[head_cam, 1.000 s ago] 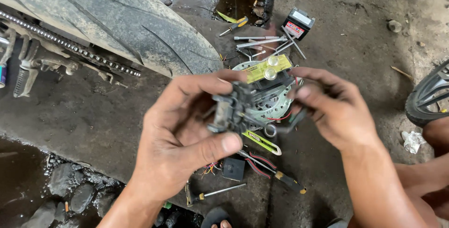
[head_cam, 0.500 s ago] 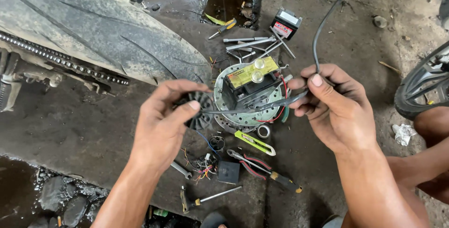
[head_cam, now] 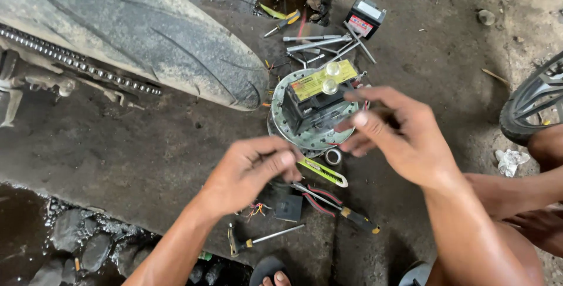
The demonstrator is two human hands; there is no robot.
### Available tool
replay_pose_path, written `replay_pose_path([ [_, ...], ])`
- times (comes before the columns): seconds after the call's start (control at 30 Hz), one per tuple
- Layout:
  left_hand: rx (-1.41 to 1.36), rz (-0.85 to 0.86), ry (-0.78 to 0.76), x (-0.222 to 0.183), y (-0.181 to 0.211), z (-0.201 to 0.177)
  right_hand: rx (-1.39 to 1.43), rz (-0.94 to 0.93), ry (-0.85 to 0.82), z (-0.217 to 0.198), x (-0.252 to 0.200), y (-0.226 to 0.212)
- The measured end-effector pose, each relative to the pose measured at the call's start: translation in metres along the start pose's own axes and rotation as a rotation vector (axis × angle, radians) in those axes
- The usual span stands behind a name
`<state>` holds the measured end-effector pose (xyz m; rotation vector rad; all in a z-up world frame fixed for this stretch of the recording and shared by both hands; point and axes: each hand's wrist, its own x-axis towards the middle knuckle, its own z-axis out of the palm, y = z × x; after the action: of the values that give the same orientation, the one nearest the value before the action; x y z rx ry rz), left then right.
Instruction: Repairing and testing the electrical wiring of a motorcycle headlight assembly using pliers
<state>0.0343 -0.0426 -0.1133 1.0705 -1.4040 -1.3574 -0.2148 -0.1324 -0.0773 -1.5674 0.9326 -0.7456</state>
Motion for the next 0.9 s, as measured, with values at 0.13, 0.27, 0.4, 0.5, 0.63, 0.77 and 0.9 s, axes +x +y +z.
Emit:
replay_pose_path([
  [0.13, -0.030, 0.019, 0.138, -0.005, -0.008, -0.017, -0.259, 0.277, -0.293, -0.001, 0.002, 0.024],
  [0.27, -0.026, -0.030, 0.251, -0.005, -0.008, -0.026, -1.022, 0.300, -0.787, 0.063, -0.022, 0.113],
  [0.4, -0.122, 0.010, 0.242, -0.007, -0.008, -0.023, -1.211, 0.131, -0.713, 0.088, -0.053, 0.250],
  [0.5, -0.185, -0.044, 0.210, -0.008, -0.010, -0.023, -1.364, -0.094, -0.525, 0.097, -0.066, 0.291],
  [0.63, -0.116, -0.084, 0.260, -0.008, -0.005, -0.022, -1.322, 0.058, -0.487, 0.101, -0.052, 0.296],
  [0.77, -0.151, -0.113, 0.307, -0.007, -0.007, -0.023, -1.005, 0.423, -0.388, 0.096, -0.034, 0.256],
  [0.9, -0.316, -0.046, 0.370, -0.006, -0.026, -0.021, -0.488, 0.604, -0.203, 0.084, -0.022, 0.201],
])
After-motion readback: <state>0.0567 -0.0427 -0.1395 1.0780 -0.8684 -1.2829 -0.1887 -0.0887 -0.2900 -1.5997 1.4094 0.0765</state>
